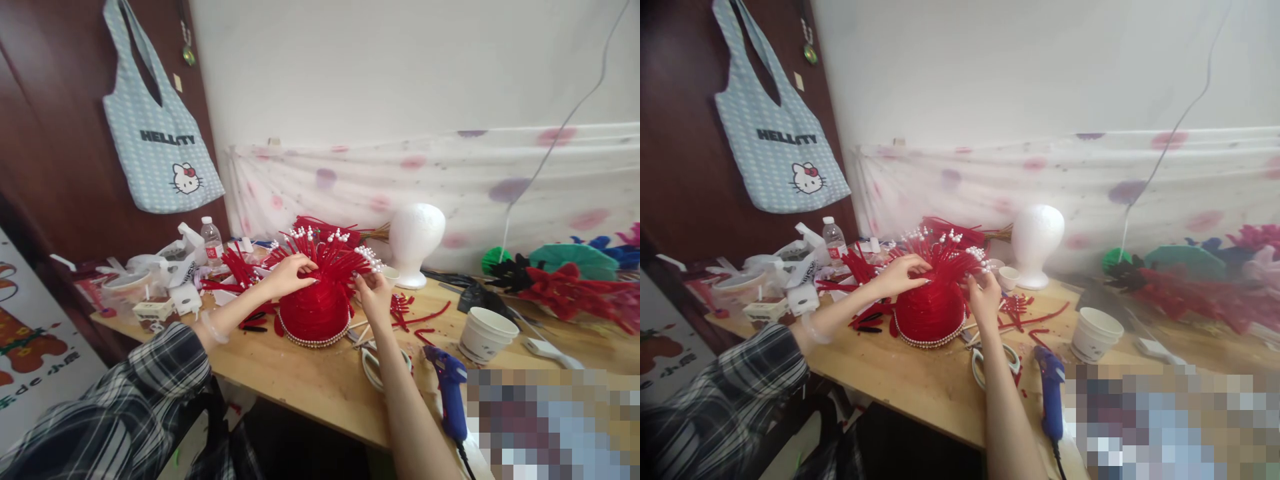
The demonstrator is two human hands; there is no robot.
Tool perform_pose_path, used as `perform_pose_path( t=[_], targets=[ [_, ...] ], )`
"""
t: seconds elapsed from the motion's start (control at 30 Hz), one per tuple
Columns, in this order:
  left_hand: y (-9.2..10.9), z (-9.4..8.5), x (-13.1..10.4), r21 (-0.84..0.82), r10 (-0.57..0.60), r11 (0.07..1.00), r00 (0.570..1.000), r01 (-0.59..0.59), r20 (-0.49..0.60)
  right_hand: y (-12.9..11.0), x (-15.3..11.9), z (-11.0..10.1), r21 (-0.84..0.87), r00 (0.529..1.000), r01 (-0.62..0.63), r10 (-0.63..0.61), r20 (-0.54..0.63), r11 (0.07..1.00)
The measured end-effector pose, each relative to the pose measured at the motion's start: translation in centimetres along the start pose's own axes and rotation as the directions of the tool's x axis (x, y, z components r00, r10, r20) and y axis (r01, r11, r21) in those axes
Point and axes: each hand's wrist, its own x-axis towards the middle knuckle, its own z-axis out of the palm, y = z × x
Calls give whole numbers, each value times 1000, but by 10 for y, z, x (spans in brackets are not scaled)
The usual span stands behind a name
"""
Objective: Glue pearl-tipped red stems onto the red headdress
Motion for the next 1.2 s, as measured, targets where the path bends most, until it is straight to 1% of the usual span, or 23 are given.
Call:
perform_pose_path(
  t=[0.07,0.17,0.23,0.37,0.53,0.67,0.73,0.77,0.87,0.97,1.1,1.2],
  targets=[
    [4,-1,-4,-28,-15,1000,999,14,-37,1,0,-1,-6,1000,-2,2,1,1000],
    [11,-8,-13,-81,-74,995,992,66,-102,2,1,-1,-11,1000,-5,5,1,1000],
    [16,-17,-20,-113,-114,989,984,99,-135,2,1,-2,-10,1000,-6,6,2,1000],
    [21,-40,-32,-163,-168,977,971,140,-170,2,1,-1,1,1000,-9,9,3,1000],
    [15,-65,-46,-233,-240,954,945,187,-221,-2,0,0,19,1000,-13,13,-1,1000],
    [4,-73,-61,-321,-375,902,894,289,-246,-3,-1,0,16,1000,-12,12,3,1000],
    [0,-74,-67,-368,-416,874,880,317,-231,-2,-1,0,10,1000,-10,10,0,1000],
    [-1,-74,-69,-387,-416,867,884,313,-216,-1,0,0,7,1000,-10,10,-2,1000],
    [-3,-67,-69,-401,-377,868,914,292,-150,0,0,0,-4,1000,-6,6,-2,1000],
    [-4,-56,-64,-375,-355,881,927,289,-121,2,1,-1,-17,1000,7,-7,-3,1000],
    [-4,-40,-61,-329,-360,893,926,307,-115,5,2,-3,-42,1000,23,-23,0,999],
    [-2,-33,-61,-246,-371,909,923,338,-103,8,3,-3,-51,1000,29,-29,3,998]
  ],
)
